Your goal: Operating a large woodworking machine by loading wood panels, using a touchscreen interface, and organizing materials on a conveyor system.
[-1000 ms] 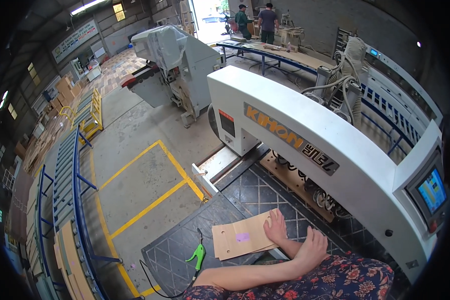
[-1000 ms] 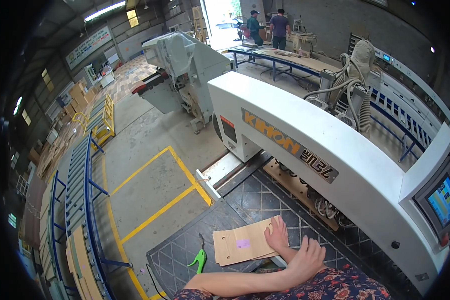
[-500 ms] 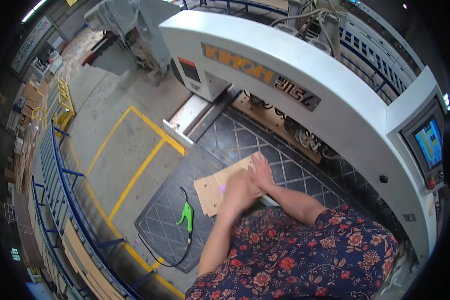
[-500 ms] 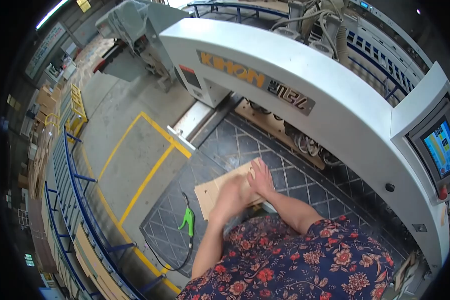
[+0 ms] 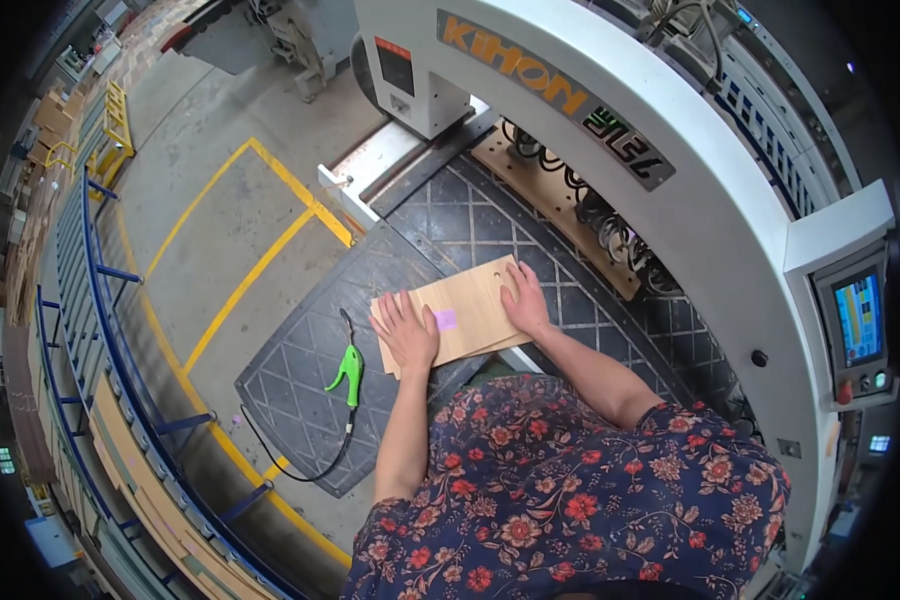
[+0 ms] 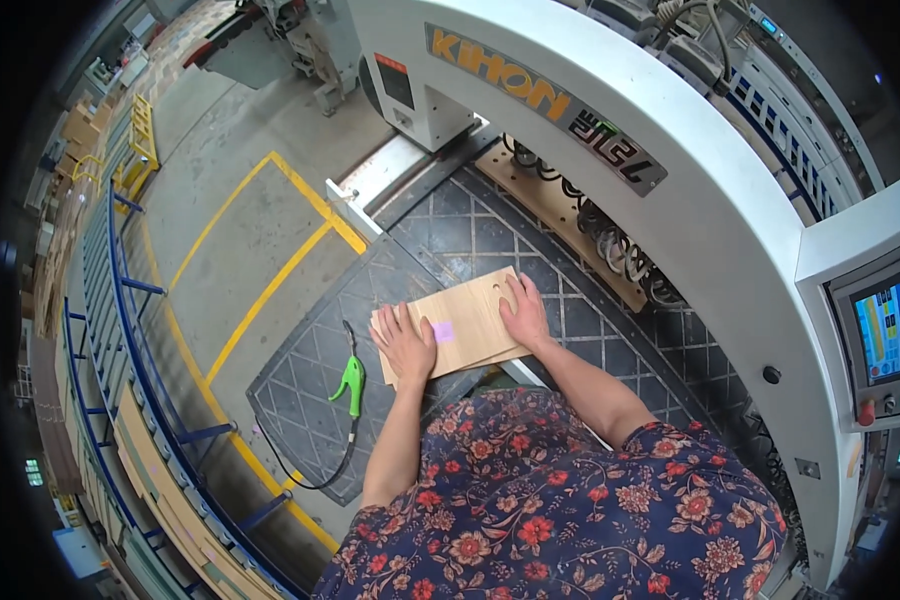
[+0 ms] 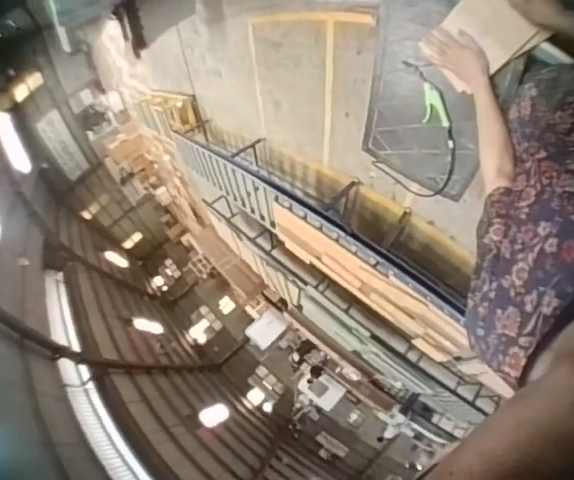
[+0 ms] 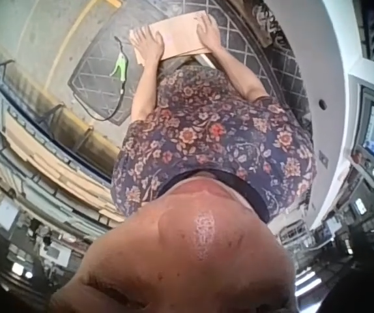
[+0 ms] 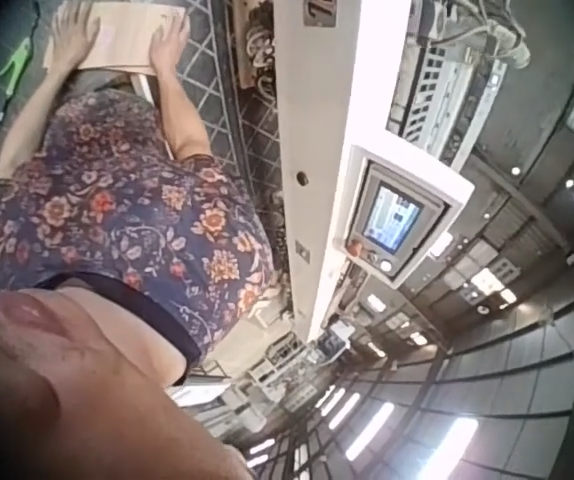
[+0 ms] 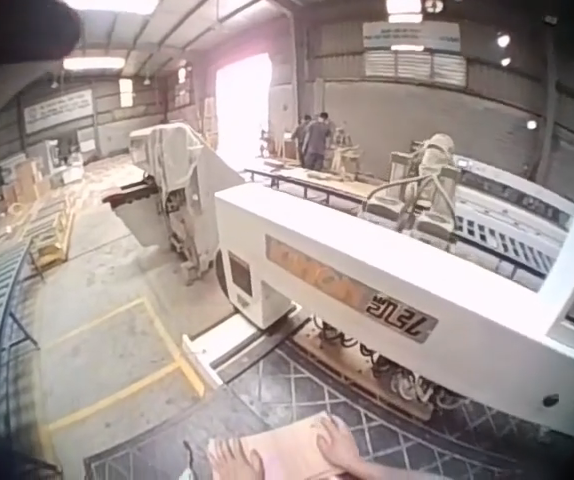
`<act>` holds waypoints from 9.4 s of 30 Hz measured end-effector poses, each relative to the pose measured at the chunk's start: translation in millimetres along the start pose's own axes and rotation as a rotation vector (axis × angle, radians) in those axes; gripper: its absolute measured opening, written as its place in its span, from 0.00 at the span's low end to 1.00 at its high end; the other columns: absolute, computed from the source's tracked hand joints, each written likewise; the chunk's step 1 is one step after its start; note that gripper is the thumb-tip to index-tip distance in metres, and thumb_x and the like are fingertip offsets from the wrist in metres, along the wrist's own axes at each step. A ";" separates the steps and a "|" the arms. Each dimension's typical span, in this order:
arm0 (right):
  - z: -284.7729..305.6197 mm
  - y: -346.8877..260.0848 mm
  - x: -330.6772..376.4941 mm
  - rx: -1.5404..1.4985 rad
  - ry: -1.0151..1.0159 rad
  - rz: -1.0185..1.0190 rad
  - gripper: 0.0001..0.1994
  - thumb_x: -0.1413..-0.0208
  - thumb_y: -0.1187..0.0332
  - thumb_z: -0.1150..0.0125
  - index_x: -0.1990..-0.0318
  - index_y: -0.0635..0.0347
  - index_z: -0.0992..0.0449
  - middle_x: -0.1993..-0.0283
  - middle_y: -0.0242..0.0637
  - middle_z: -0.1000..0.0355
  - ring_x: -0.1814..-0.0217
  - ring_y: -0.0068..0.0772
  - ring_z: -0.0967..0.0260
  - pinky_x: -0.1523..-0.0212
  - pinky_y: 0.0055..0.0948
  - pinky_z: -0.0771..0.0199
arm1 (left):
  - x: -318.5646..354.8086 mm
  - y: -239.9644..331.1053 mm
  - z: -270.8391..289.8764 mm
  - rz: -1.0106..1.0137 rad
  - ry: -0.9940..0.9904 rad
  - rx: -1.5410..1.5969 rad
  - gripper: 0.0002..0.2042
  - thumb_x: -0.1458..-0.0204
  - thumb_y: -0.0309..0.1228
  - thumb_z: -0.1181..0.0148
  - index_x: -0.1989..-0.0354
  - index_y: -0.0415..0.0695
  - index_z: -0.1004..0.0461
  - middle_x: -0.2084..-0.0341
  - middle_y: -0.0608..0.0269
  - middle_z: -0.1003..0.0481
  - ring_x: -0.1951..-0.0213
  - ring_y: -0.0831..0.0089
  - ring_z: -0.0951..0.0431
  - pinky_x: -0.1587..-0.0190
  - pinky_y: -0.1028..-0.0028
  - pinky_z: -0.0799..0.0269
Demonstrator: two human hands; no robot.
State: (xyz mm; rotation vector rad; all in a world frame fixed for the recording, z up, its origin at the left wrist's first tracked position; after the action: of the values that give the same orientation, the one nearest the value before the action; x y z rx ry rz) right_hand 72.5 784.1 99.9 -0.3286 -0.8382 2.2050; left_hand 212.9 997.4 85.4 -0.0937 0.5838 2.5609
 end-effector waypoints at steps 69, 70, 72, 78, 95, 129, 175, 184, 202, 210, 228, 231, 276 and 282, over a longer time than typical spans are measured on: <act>268.5 189.7 262.7 0.632 -0.173 -0.776 0.19 0.46 0.55 0.42 0.59 0.64 0.18 0.56 0.54 0.21 0.52 0.62 0.23 0.50 0.51 0.24 | 2.3 -8.5 18.6 0.015 0.008 0.042 0.28 0.42 0.45 0.44 0.35 0.44 0.32 0.32 0.50 0.39 0.27 0.56 0.48 0.27 0.43 0.63; 263.1 193.5 235.1 0.544 -0.131 -0.666 0.19 0.47 0.57 0.41 0.59 0.65 0.19 0.56 0.55 0.21 0.52 0.63 0.24 0.50 0.51 0.25 | 1.9 -6.5 17.7 0.023 -0.015 0.030 0.28 0.42 0.45 0.44 0.35 0.44 0.32 0.32 0.49 0.39 0.27 0.56 0.48 0.27 0.43 0.63; 242.8 196.6 173.9 0.453 0.009 -0.372 0.18 0.44 0.61 0.42 0.56 0.69 0.21 0.53 0.57 0.25 0.45 0.58 0.29 0.43 0.46 0.30 | 0.1 1.3 13.6 0.001 -0.004 0.014 0.28 0.42 0.45 0.44 0.35 0.44 0.32 0.32 0.50 0.39 0.27 0.56 0.48 0.27 0.43 0.63; 208.4 178.6 5.4 0.566 0.264 -0.118 0.30 0.36 0.49 0.47 0.37 0.66 0.30 0.39 0.63 0.31 0.35 0.65 0.35 0.36 0.50 0.35 | -1.1 16.1 2.0 0.014 0.023 0.055 0.28 0.41 0.45 0.44 0.35 0.45 0.33 0.33 0.51 0.39 0.27 0.56 0.48 0.27 0.45 0.62; 188.8 164.1 27.1 0.555 0.177 -0.398 0.35 0.34 0.40 0.60 0.30 0.57 0.36 0.25 0.53 0.47 0.25 0.57 0.48 0.25 0.52 0.55 | 0.5 22.7 2.3 0.039 0.009 0.033 0.26 0.39 0.45 0.45 0.35 0.47 0.33 0.33 0.53 0.38 0.28 0.57 0.46 0.26 0.47 0.62; 190.4 182.1 4.8 0.609 0.028 -0.240 0.50 0.59 0.39 0.26 0.35 0.66 0.37 0.37 0.60 0.32 0.33 0.62 0.37 0.34 0.47 0.35 | 7.1 19.5 8.6 0.047 0.080 0.084 0.26 0.41 0.43 0.43 0.35 0.47 0.32 0.34 0.52 0.37 0.28 0.57 0.45 0.26 0.48 0.60; 86.5 52.0 -46.0 -1.550 -0.230 -0.653 0.20 0.34 0.57 0.45 0.42 0.59 0.28 0.45 0.44 0.24 0.42 0.43 0.27 0.39 0.44 0.28 | -18.3 101.1 119.3 0.263 -1.218 1.168 0.29 0.44 0.27 0.35 0.32 0.47 0.33 0.66 0.66 0.19 0.65 0.80 0.22 0.61 0.77 0.28; 68.1 -11.7 -20.1 -1.817 0.013 -0.720 0.24 0.30 0.55 0.50 0.35 0.62 0.34 0.36 0.46 0.30 0.33 0.51 0.33 0.32 0.52 0.35 | -36.3 57.5 117.8 0.674 -0.675 1.664 0.23 0.37 0.41 0.43 0.39 0.39 0.28 0.54 0.54 0.20 0.49 0.66 0.21 0.44 0.65 0.27; 83.8 -45.3 15.1 -1.991 0.293 -0.986 0.21 0.31 0.68 0.52 0.33 0.61 0.36 0.29 0.46 0.37 0.25 0.50 0.44 0.23 0.54 0.52 | 7.0 12.0 24.3 0.328 -0.022 0.187 0.30 0.43 0.46 0.44 0.33 0.45 0.34 0.32 0.42 0.42 0.31 0.47 0.42 0.28 0.54 0.52; 100.8 80.9 -79.9 -2.014 0.497 -0.717 0.20 0.29 0.63 0.60 0.36 0.61 0.32 0.35 0.43 0.31 0.33 0.45 0.34 0.34 0.50 0.34 | 5.8 15.6 30.8 0.358 0.048 0.217 0.26 0.40 0.43 0.46 0.36 0.45 0.31 0.34 0.42 0.39 0.32 0.47 0.40 0.28 0.54 0.51; 132.5 123.5 -194.7 -1.657 0.447 -0.879 0.18 0.27 0.64 0.56 0.45 0.69 0.25 0.47 0.50 0.23 0.46 0.46 0.21 0.47 0.45 0.15 | -8.4 20.8 40.9 0.305 0.173 0.234 0.22 0.42 0.40 0.42 0.41 0.45 0.28 0.38 0.45 0.35 0.36 0.51 0.34 0.29 0.53 0.49; 133.4 116.2 -215.9 -1.583 0.488 -0.715 0.16 0.29 0.70 0.57 0.44 0.73 0.27 0.41 0.47 0.26 0.40 0.43 0.26 0.42 0.38 0.17 | -13.5 19.8 44.1 0.320 0.171 0.222 0.22 0.43 0.40 0.42 0.41 0.46 0.28 0.38 0.45 0.35 0.36 0.51 0.34 0.30 0.53 0.47; 160.1 93.5 172.7 0.129 0.136 -0.517 0.37 0.51 0.56 0.26 0.35 0.63 0.32 0.35 0.60 0.35 0.29 0.54 0.40 0.31 0.52 0.41 | -29.9 -1.3 8.6 0.259 -0.004 0.073 0.24 0.38 0.44 0.49 0.38 0.44 0.30 0.36 0.41 0.36 0.36 0.46 0.34 0.34 0.53 0.42; 178.8 111.4 222.7 0.570 -0.191 -0.512 0.54 0.56 0.46 0.24 0.23 0.40 0.51 0.22 0.63 0.63 0.20 0.68 0.66 0.24 0.55 0.56 | -31.0 -0.1 10.9 0.334 -0.011 0.090 0.24 0.38 0.45 0.49 0.38 0.45 0.30 0.35 0.43 0.38 0.35 0.47 0.36 0.32 0.54 0.45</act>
State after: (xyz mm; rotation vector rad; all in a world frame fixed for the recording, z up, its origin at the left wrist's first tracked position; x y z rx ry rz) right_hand -226.1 804.3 166.4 0.3443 -0.3054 1.8932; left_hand 240.3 987.8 100.6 0.0547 0.7654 2.8478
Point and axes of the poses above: each hand's wrist, its own x-axis away from the middle knuckle, its own z-axis out of the back of the hand, y = z × x, the point moved 1 cm from there along -x, towards the middle knuckle
